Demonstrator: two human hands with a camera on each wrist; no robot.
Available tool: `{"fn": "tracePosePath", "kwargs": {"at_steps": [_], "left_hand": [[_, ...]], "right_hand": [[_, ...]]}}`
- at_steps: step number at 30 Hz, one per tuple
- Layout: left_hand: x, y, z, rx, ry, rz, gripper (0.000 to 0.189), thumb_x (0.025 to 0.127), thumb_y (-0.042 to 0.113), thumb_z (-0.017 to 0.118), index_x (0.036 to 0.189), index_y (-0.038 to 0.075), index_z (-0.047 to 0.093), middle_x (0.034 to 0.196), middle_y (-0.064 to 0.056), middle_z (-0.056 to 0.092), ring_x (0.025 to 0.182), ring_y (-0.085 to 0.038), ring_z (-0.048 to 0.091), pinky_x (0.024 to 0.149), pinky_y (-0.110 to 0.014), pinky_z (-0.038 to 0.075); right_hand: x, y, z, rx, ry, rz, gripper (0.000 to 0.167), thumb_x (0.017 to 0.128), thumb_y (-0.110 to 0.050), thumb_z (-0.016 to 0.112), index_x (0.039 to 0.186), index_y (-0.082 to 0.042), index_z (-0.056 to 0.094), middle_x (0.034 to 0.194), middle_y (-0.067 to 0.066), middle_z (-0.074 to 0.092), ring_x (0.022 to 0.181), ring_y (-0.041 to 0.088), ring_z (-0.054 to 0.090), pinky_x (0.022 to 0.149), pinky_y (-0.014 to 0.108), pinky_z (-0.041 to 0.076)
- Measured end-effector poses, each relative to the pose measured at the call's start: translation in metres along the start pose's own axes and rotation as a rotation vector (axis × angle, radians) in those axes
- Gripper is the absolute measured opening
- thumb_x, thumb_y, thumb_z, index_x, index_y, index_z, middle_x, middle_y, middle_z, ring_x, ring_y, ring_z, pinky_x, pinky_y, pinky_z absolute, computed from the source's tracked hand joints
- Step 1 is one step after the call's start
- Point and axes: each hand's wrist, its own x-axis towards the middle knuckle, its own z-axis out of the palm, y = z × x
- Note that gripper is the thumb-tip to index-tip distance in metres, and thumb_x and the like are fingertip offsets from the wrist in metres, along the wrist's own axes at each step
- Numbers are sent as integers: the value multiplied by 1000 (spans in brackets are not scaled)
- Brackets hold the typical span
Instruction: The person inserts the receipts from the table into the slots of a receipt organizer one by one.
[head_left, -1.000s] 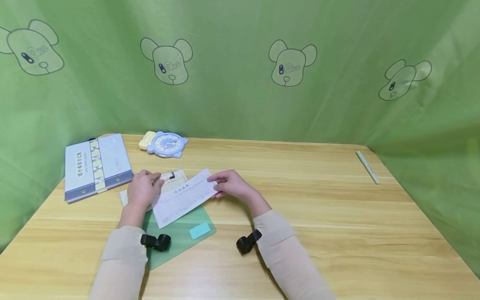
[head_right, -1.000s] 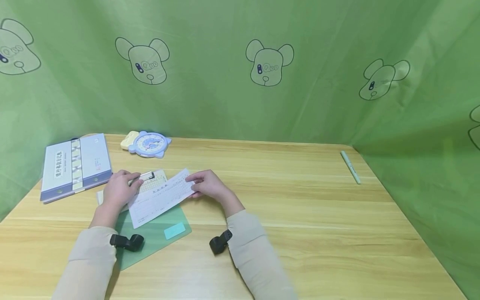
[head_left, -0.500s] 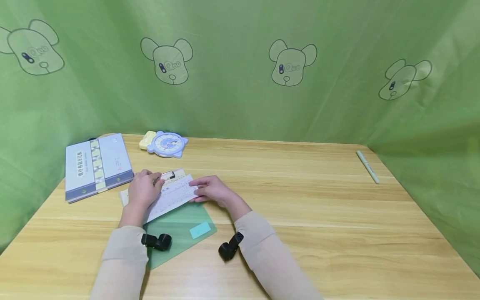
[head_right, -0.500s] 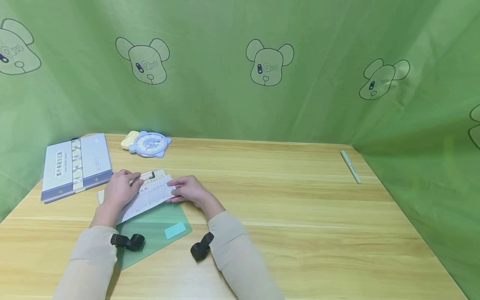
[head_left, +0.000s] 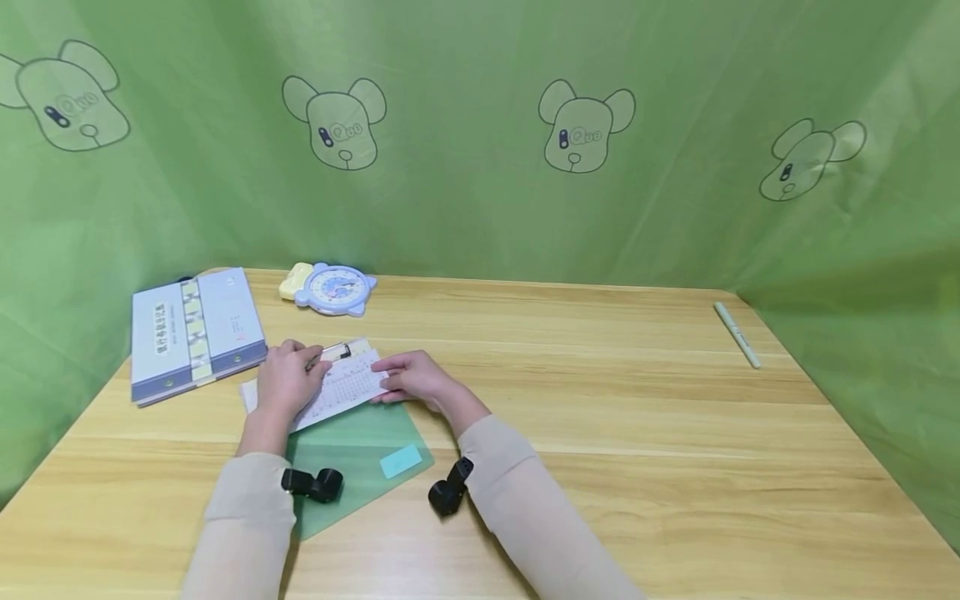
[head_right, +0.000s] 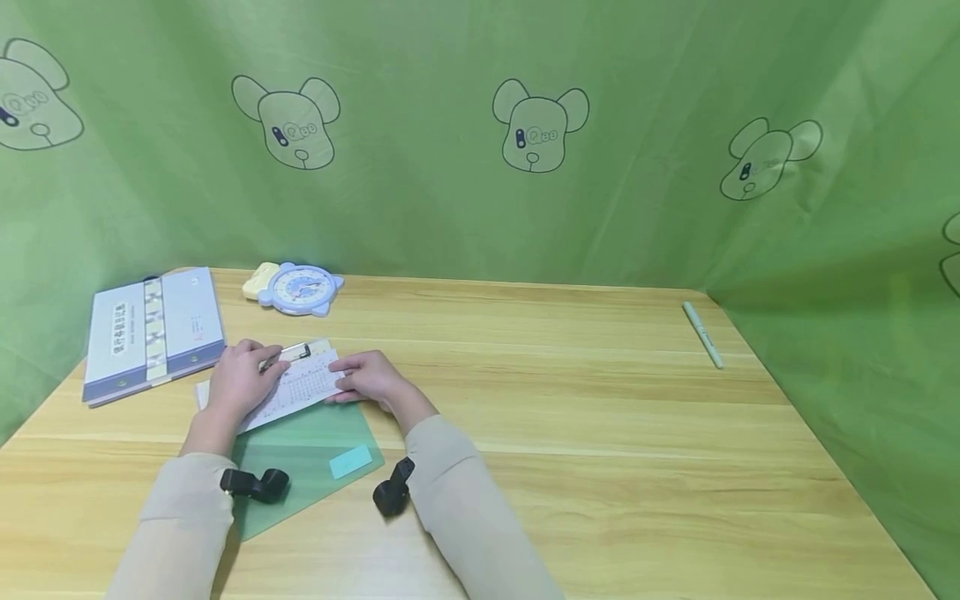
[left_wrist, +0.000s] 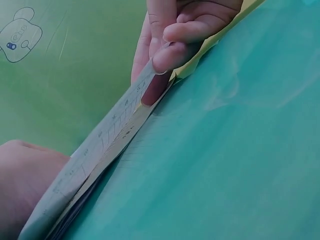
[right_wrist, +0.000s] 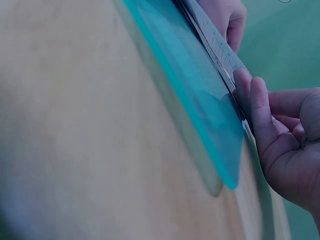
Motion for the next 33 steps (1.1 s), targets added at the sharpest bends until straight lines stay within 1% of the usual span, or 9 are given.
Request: {"fn": "tracePosePath", "kwargs": {"at_steps": [3, 8, 15, 21, 28, 33], "left_hand": [[0, -2, 1, 4, 1, 9, 33, 84, 22, 55, 110, 0, 58, 96, -18, 50, 87, -33, 41, 74, -47, 33], [0, -5, 2, 43, -8, 41, 32, 86, 21, 53, 110, 1, 57, 98, -19, 50, 88, -34, 42, 77, -47, 33], [2, -5, 3, 75, -3, 66, 30, 87, 21, 51, 108, 1, 58, 98, -20, 51, 89, -35, 43, 79, -46, 32], [3, -4, 2, 76, 10, 73, 28, 86, 20, 52, 105, 1, 60, 96, -20, 52, 87, -35, 44, 78, -45, 33], [3, -5, 2, 78, -7, 73, 29, 87, 21, 50, 108, 2, 59, 97, -20, 52, 88, -35, 43, 79, -46, 32], [4, -5, 2, 76, -19, 71, 29, 87, 20, 50, 109, 2, 58, 98, -21, 51, 89, -35, 43, 80, -46, 32]], "right_hand": [[2, -1, 0, -2, -3, 11, 31, 81, 10, 50, 110, 1, 56, 83, 17, 59, 68, 24, 62, 62, 27, 50], [3, -4, 1, -15, -10, 24, 32, 81, 11, 49, 111, 2, 55, 82, 18, 59, 68, 24, 62, 61, 27, 50], [6, -7, 1, -31, 1, 35, 32, 81, 11, 49, 111, 1, 56, 83, 17, 58, 68, 24, 62, 60, 26, 50], [12, -9, 2, -64, 15, 43, 32, 80, 11, 50, 110, -1, 57, 83, 16, 58, 66, 23, 62, 57, 25, 50], [18, -14, 7, -134, 46, 34, 32, 79, 10, 52, 109, -3, 59, 86, 11, 57, 60, 20, 61, 53, 25, 49], [21, -14, 9, -172, 72, 21, 32, 79, 10, 52, 107, -3, 60, 84, 10, 57, 57, 18, 58, 50, 23, 48]]}}
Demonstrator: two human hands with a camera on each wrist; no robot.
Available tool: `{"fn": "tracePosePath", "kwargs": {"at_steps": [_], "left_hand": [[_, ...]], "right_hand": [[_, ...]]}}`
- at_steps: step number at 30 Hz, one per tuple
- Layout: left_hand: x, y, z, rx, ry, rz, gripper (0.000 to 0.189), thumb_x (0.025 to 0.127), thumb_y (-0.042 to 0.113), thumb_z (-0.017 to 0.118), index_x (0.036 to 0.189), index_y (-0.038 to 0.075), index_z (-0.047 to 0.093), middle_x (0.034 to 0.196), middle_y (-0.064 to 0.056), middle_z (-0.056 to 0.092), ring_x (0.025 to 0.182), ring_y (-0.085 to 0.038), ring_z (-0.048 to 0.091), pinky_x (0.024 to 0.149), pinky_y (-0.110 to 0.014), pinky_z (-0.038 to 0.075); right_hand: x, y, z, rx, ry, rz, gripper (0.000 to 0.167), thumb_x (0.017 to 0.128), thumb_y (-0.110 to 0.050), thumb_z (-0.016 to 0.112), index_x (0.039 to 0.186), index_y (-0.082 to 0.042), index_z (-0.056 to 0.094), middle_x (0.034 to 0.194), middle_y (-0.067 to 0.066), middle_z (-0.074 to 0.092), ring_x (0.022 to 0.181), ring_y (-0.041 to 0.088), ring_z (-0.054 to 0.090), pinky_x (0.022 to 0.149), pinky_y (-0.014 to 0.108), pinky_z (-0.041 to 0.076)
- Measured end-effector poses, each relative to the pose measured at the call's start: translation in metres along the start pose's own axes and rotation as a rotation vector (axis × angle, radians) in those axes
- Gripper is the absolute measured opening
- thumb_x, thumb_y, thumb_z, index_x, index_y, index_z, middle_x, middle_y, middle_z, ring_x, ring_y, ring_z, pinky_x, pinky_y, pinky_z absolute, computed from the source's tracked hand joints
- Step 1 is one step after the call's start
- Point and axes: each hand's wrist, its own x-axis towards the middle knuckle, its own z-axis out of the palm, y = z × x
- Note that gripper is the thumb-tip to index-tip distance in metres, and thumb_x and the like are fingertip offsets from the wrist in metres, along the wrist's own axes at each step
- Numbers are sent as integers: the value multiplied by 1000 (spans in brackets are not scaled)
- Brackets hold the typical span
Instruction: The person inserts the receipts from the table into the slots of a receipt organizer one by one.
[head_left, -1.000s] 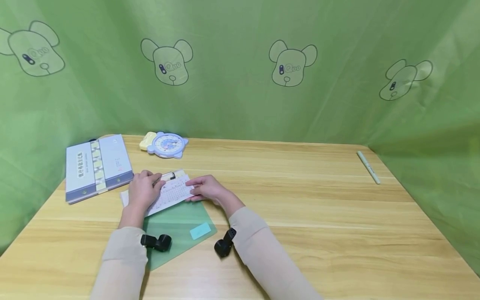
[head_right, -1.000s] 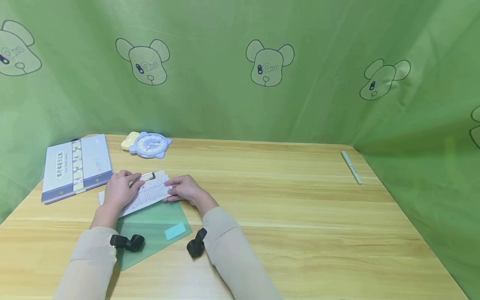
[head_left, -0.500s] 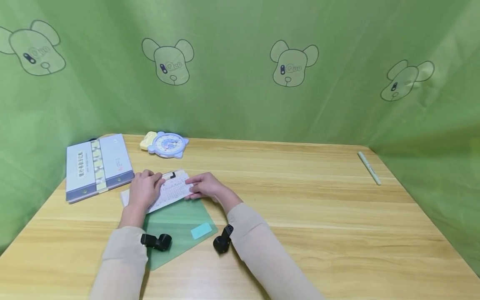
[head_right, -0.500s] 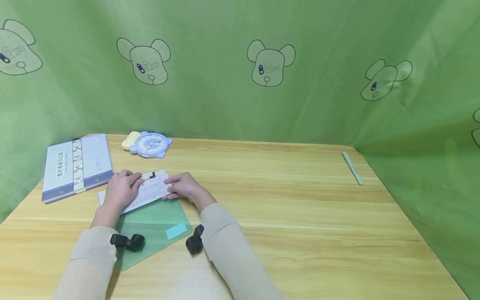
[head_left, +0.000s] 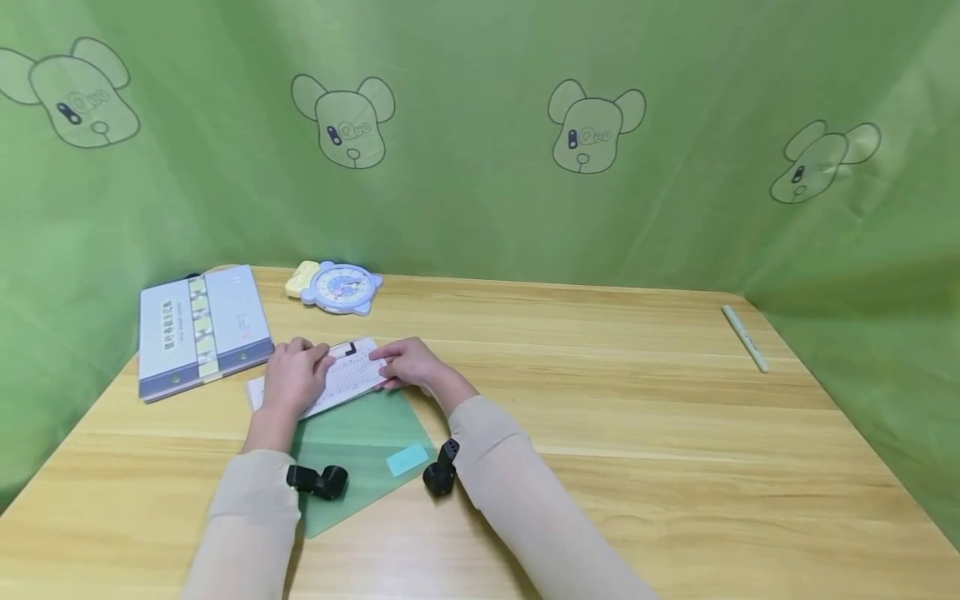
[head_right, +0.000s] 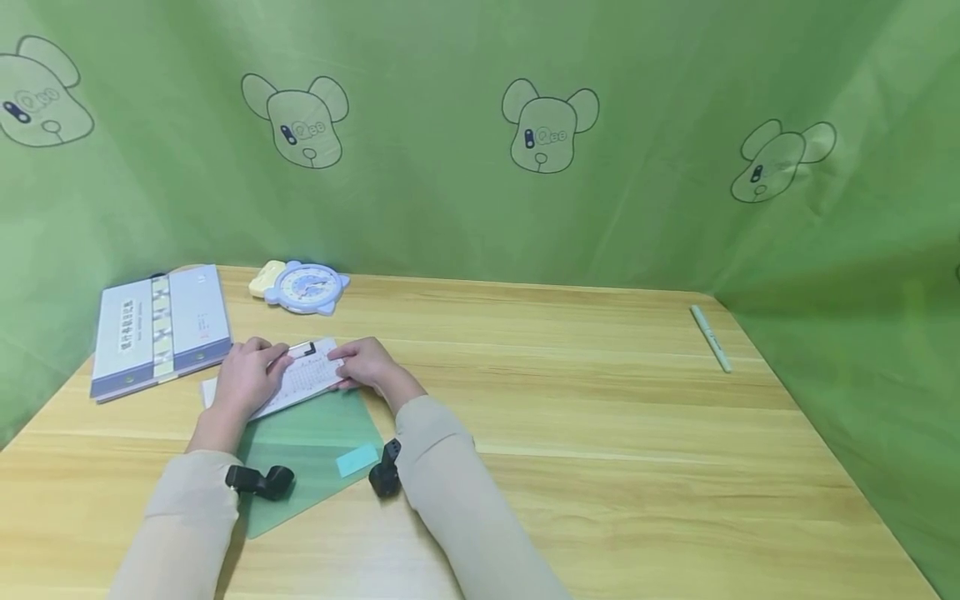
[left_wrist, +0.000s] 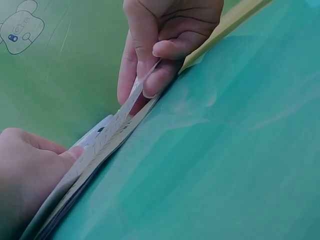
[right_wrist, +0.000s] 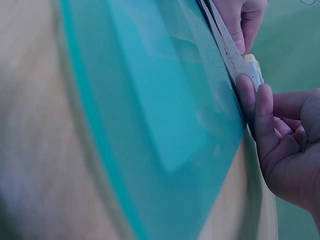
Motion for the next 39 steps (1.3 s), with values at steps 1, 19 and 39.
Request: {"fn": "tracePosePath", "kwargs": {"at_steps": [1, 19, 39], "left_hand": [[0, 0, 0, 1, -1, 0, 29, 87, 21, 50, 109, 2, 58, 98, -21, 51, 89, -35, 43, 80, -46, 32], [-1, 1, -1, 13, -10, -4, 29, 87, 21, 50, 109, 2, 58, 99, -21, 51, 89, -36, 43, 80, -47, 32], [-1, 4, -5, -54, -53, -72, 36, 85, 20, 48, 113, -1, 55, 102, -23, 49, 93, -37, 42, 79, -49, 33]], "right_hand": [[0, 0, 0, -3, 5, 1, 32, 79, 10, 52, 107, -4, 60, 83, 11, 57, 57, 17, 58, 50, 23, 48], [3, 0, 2, -25, 23, -36, 31, 79, 9, 53, 105, -4, 61, 81, 10, 56, 57, 17, 57, 48, 22, 46], [-36, 14, -9, -77, -25, -118, 21, 82, -6, 57, 102, -2, 60, 76, 8, 60, 59, 17, 57, 50, 25, 47]]}}
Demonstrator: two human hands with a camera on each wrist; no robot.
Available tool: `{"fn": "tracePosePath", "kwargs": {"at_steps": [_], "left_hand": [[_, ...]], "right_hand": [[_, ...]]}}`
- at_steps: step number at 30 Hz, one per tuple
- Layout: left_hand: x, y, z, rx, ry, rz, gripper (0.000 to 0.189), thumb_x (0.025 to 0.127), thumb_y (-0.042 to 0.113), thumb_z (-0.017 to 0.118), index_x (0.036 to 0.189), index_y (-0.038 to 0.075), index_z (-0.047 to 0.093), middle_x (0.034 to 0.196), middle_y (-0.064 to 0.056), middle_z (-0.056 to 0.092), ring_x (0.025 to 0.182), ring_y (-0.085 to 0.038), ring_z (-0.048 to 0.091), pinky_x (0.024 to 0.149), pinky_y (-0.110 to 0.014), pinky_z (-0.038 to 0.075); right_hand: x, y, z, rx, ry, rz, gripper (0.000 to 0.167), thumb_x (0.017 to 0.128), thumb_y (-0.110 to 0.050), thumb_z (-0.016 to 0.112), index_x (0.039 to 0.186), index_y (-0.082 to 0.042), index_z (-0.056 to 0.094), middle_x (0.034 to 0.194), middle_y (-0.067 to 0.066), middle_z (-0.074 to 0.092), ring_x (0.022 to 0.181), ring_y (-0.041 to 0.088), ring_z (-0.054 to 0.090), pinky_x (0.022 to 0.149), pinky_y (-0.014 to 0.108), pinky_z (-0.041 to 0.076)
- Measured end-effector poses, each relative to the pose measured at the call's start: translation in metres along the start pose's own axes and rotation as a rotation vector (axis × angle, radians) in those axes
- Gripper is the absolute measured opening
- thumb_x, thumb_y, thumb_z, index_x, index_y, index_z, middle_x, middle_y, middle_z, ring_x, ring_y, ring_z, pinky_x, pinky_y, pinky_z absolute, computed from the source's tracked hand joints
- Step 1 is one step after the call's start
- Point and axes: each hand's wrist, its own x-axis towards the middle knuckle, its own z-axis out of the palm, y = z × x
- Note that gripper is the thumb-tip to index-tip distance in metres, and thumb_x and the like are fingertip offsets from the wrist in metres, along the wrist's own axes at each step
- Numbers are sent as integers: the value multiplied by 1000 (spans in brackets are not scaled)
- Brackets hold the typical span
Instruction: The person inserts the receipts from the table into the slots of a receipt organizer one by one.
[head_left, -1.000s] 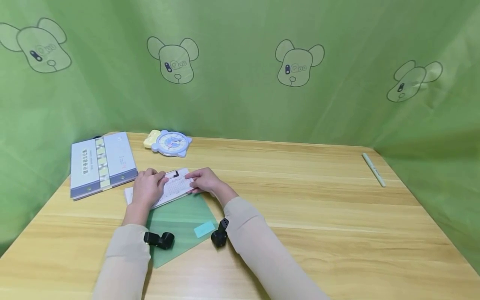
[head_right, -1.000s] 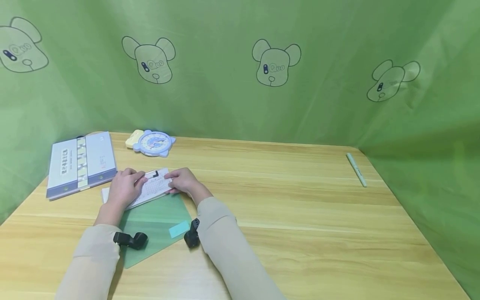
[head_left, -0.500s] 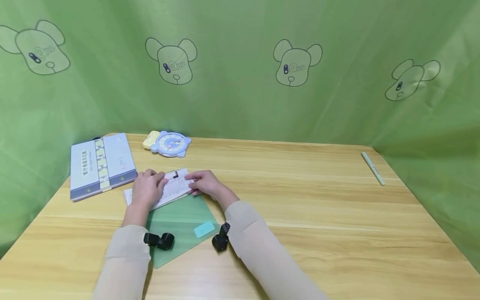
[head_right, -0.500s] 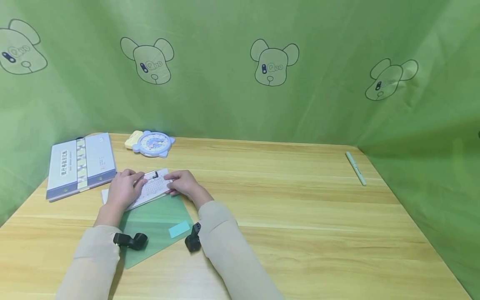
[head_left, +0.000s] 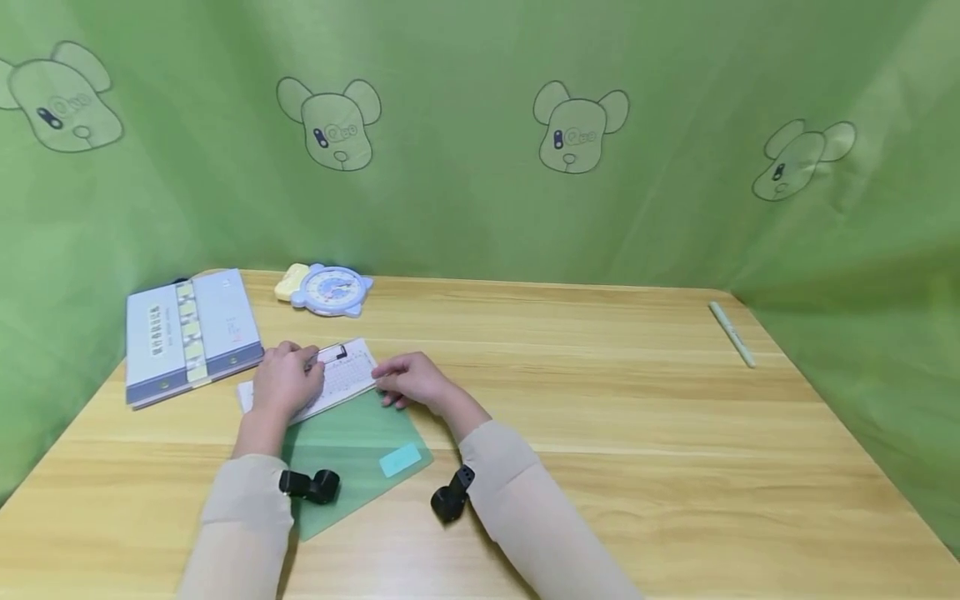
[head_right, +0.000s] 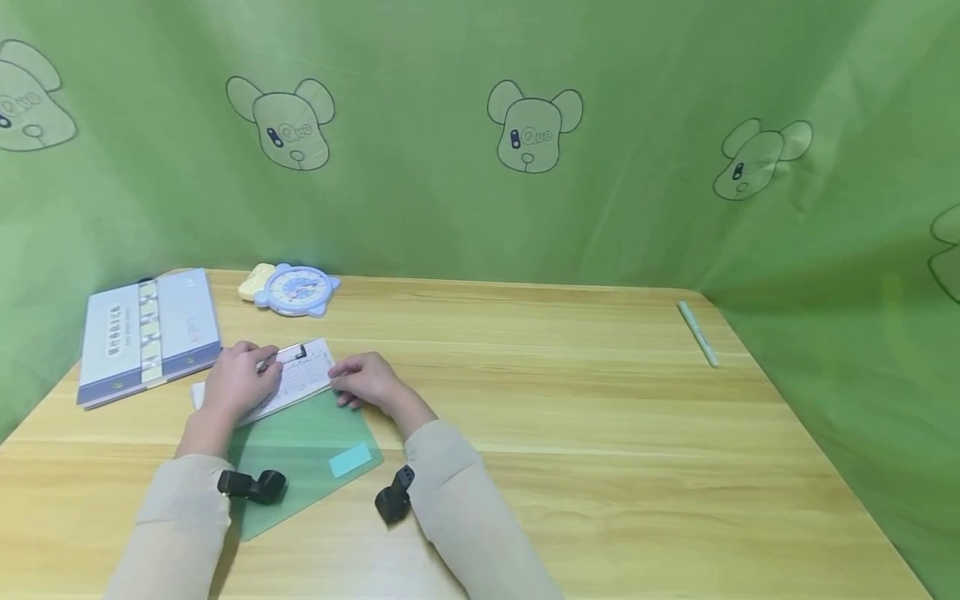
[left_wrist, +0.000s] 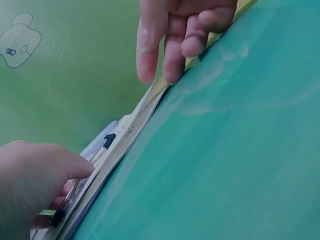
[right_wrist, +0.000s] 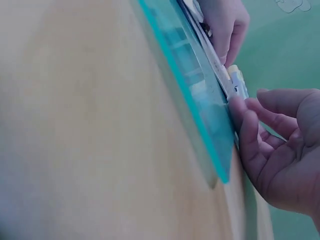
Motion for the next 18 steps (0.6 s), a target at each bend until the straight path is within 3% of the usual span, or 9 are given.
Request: {"fn": "tracePosePath", "kwargs": {"at_steps": [6, 10, 15, 18], "left_hand": [[0, -4, -6, -41, -60, -25, 38, 85, 20, 48, 115, -2, 53, 106, -25, 47, 96, -40, 42, 79, -51, 34], [0, -7, -15, -154, -121, -38, 41, 86, 21, 46, 119, -4, 48, 113, -28, 45, 104, -44, 39, 85, -53, 31], [-4, -9, -35, -232, -164, -46, 47, 89, 25, 45, 122, -8, 42, 119, -31, 39, 110, -45, 33, 90, -53, 24], [-7, -8, -52, -209, -180, -83, 52, 90, 29, 43, 124, -10, 37, 124, -33, 32, 113, -46, 27, 91, -55, 21]], "right_hand": [[-7, 1, -1, -10, -9, -13, 24, 81, -8, 58, 104, -2, 60, 77, 8, 61, 62, 18, 58, 51, 26, 47], [-10, 2, -2, -7, -40, -11, 25, 83, -11, 58, 106, -3, 59, 82, 7, 61, 67, 18, 59, 55, 27, 49], [-16, -4, -7, 7, -107, -26, 30, 84, -15, 57, 111, -2, 56, 92, 9, 60, 79, 21, 59, 67, 30, 48], [-23, -13, -16, -83, -129, -92, 36, 85, -20, 55, 117, -3, 52, 101, 10, 58, 87, 22, 57, 76, 31, 45]]}}
